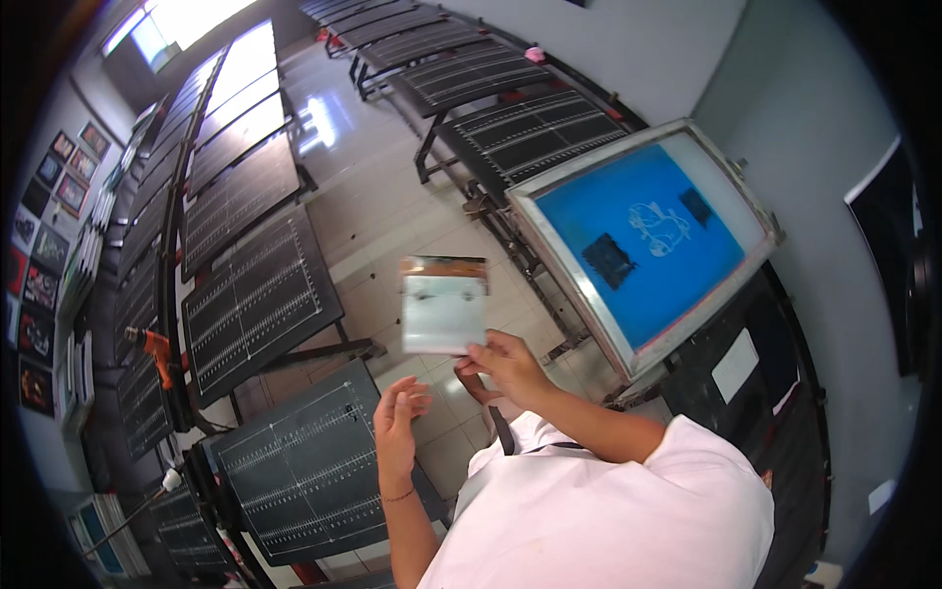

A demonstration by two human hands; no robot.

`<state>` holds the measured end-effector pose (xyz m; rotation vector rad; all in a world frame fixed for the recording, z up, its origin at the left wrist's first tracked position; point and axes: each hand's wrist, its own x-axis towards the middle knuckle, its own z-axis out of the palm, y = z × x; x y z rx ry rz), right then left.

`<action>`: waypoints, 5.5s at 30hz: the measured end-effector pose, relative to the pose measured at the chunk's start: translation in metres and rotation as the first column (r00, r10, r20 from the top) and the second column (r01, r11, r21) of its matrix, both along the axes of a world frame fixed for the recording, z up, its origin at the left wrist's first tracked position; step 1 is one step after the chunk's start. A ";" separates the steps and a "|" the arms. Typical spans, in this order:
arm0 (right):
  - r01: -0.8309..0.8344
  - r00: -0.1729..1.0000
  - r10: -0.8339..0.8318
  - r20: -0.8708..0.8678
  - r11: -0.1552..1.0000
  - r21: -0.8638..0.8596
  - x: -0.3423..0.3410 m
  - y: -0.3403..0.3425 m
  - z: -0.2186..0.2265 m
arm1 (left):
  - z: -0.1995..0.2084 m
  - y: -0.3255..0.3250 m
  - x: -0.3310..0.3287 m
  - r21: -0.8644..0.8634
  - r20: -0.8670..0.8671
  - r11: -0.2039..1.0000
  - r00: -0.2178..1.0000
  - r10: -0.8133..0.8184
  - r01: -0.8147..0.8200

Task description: The person applies tape to the edges of a printing frame, lifts the frame up toward a light, and moves a squeegee and tape roll between printing stations.

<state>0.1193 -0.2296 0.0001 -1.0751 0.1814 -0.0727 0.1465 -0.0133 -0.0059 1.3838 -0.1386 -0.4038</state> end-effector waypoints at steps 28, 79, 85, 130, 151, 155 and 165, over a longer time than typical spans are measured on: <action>0.656 0.752 -0.620 -0.224 0.674 0.340 -0.024 -0.143 -0.071 | -0.034 -0.083 -0.051 0.212 -0.286 0.945 0.941 -0.183 0.249; 0.292 0.885 -0.171 -0.433 0.928 0.230 -0.068 -0.129 -0.014 | -0.105 -0.046 -0.059 0.421 -0.325 0.888 0.945 -0.041 0.183; -0.083 0.932 0.116 -0.345 0.991 0.107 -0.031 -0.124 -0.023 | -0.173 -0.015 -0.070 0.487 -0.408 0.856 0.912 0.048 0.173; -0.255 -0.436 0.853 -0.287 -0.423 -0.870 -0.219 0.205 -0.038 | -0.294 -0.290 -0.683 0.757 -0.595 0.022 -0.674 0.439 -0.653; 0.102 -0.899 0.261 -0.351 -0.656 -0.748 -0.356 0.300 -0.039 | -0.246 -0.287 -0.616 0.708 -0.524 -0.445 -0.830 0.188 -0.548; 0.039 -0.908 0.280 -0.311 -0.683 -0.729 -0.347 0.328 -0.047 | -0.235 -0.288 -0.602 0.710 -0.538 -0.453 -0.830 0.145 -0.539; 0.037 -0.879 0.309 -0.364 -0.716 -0.697 -0.337 0.375 -0.067 | -0.188 -0.260 -0.599 0.736 -0.484 -0.475 -0.866 0.127 -0.482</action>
